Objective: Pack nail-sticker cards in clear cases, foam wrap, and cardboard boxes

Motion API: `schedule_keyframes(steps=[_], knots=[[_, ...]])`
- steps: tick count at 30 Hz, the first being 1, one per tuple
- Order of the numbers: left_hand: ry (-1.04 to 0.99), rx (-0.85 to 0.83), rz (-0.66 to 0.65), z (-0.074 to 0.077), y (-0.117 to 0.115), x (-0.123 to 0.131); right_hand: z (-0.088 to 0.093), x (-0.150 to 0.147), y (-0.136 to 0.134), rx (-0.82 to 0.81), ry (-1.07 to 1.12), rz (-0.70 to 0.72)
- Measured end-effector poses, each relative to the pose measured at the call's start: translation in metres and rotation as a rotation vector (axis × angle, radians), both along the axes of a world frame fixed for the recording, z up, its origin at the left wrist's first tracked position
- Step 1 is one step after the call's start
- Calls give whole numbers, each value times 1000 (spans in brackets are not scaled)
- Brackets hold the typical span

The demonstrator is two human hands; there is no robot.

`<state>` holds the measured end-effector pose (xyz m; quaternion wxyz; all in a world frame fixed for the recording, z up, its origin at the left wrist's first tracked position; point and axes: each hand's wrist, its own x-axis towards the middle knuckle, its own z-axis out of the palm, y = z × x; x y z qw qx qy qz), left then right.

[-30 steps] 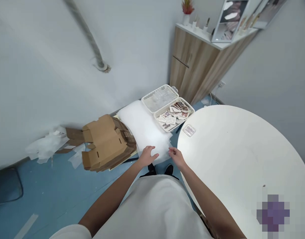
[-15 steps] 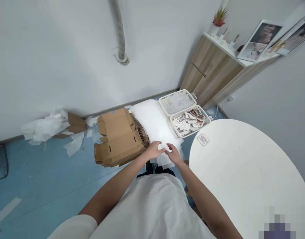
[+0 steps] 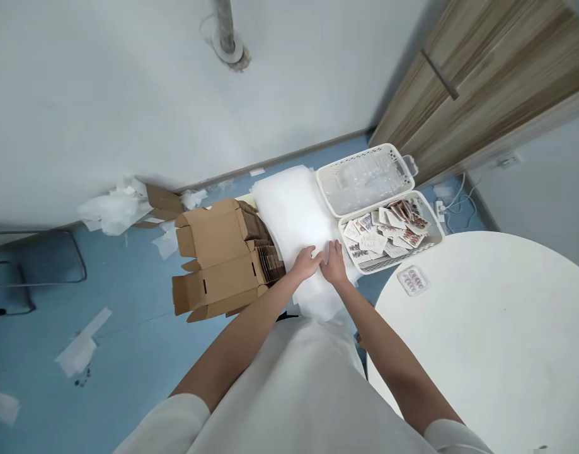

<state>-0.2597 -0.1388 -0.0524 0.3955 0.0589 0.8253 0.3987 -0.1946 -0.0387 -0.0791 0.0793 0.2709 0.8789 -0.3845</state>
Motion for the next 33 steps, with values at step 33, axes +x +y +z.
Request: schedule_keyframes(steps=[33], knots=[[-99, 88, 530, -46, 1, -3, 17, -16, 9, 77, 105, 47]])
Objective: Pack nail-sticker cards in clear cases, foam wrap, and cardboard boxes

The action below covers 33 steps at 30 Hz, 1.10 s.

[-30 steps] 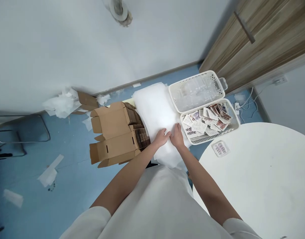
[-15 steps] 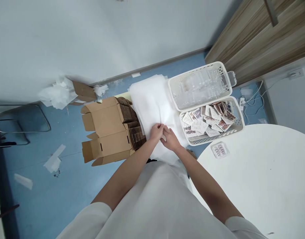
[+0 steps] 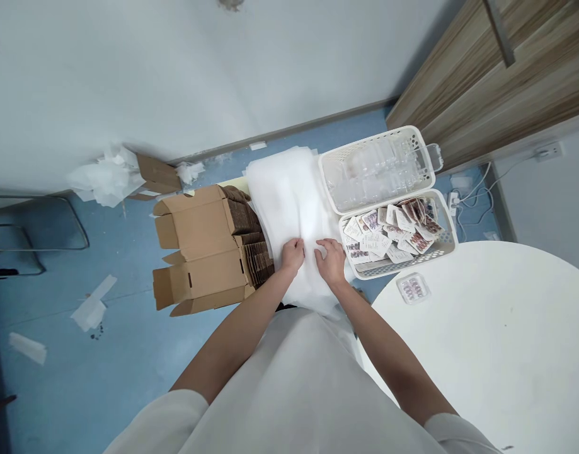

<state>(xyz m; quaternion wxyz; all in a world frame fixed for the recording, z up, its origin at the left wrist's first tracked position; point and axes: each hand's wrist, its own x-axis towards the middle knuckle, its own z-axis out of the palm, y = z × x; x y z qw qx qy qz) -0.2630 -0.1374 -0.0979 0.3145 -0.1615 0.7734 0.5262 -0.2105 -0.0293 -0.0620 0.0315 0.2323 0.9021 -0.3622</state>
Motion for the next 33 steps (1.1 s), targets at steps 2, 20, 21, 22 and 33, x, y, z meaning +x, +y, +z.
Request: schedule_keyframes(steps=[2, 20, 21, 22, 33], knots=[[8, -14, -15, 0, 0, 1, 1, -1, 1, 48, -30, 30], [158, 83, -196, 46, -13, 7, 44, -3, 9, 250, -56, 133], [166, 96, -221, 50, -16, 8, 51, -3, 9, 264, -77, 167], [169, 108, -244, 55, -18, 10, 59, -3, 9, 280, -92, 209], [253, 76, -409, 76, -37, 33, 126, 65, -14, 474, 15, 81]])
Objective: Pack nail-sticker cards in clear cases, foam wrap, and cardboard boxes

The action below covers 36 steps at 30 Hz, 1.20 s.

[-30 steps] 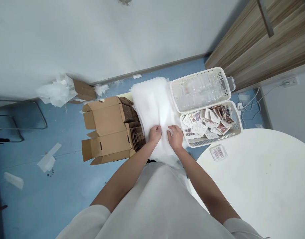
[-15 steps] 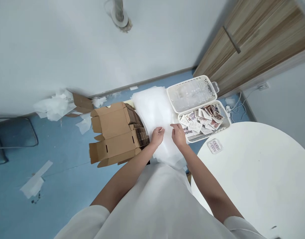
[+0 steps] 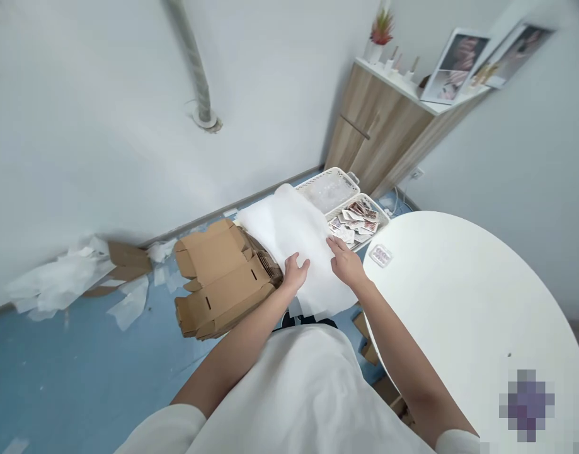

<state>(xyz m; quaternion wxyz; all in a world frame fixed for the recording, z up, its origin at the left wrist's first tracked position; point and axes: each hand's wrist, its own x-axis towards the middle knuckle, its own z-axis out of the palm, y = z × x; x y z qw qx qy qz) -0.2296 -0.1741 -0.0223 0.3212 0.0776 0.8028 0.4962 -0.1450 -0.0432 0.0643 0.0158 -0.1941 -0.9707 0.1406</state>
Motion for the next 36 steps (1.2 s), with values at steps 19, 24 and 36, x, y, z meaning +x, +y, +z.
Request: schedule_keyframes(steps=[19, 24, 36], knots=[[57, 269, -903, 17, 91, 129, -19, 237, -21, -773, 722, -874], [165, 217, -1168, 15, 112, 180, -27, 296, 0, -1063, 830, -928], [447, 131, -1510, 15, 171, 262, -32, 380, 128, -1034, 914, -1071]])
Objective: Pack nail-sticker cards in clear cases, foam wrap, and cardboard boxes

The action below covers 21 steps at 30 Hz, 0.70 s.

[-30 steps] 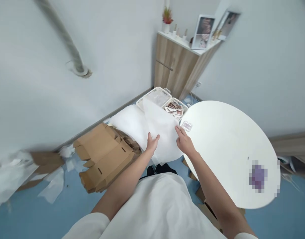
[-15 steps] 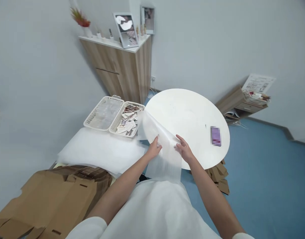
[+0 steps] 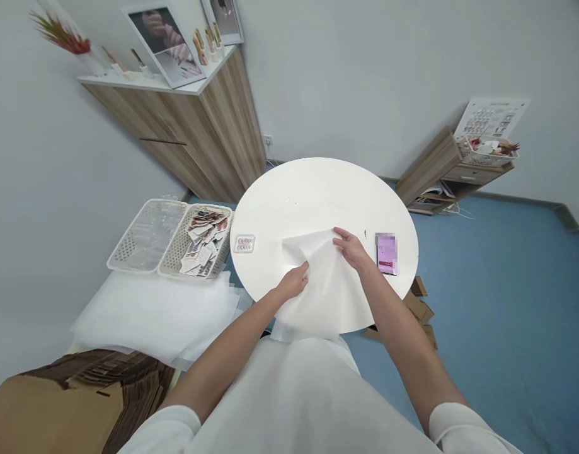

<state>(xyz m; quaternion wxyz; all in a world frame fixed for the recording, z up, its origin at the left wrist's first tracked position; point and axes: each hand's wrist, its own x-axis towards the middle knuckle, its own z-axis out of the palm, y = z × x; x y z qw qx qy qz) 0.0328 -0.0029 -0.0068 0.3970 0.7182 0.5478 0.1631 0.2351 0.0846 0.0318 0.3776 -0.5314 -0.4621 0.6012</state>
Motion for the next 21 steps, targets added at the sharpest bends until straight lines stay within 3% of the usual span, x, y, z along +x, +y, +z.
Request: schedule_keyframes(steps=[3, 5, 10, 14, 18, 21], knots=[[31, 6, 44, 3, 17, 16, 9, 13, 24, 125, 42, -30], [30, -21, 149, 0, 25, 24, 6, 19, 28, 194, 42, -49], [78, -288, 462, -23, 28, 31, -36, 28, 13, 52, -245, -89], [103, -381, 587, -40, 24, 29, -70, 32, 12, 24, -383, -87], [77, -389, 648, -45, 23, 30, -82, 32, 15, 87, -562, -36], [81, -367, 688, -45, 26, 32, -82, 29, -4, 242, -788, 51]])
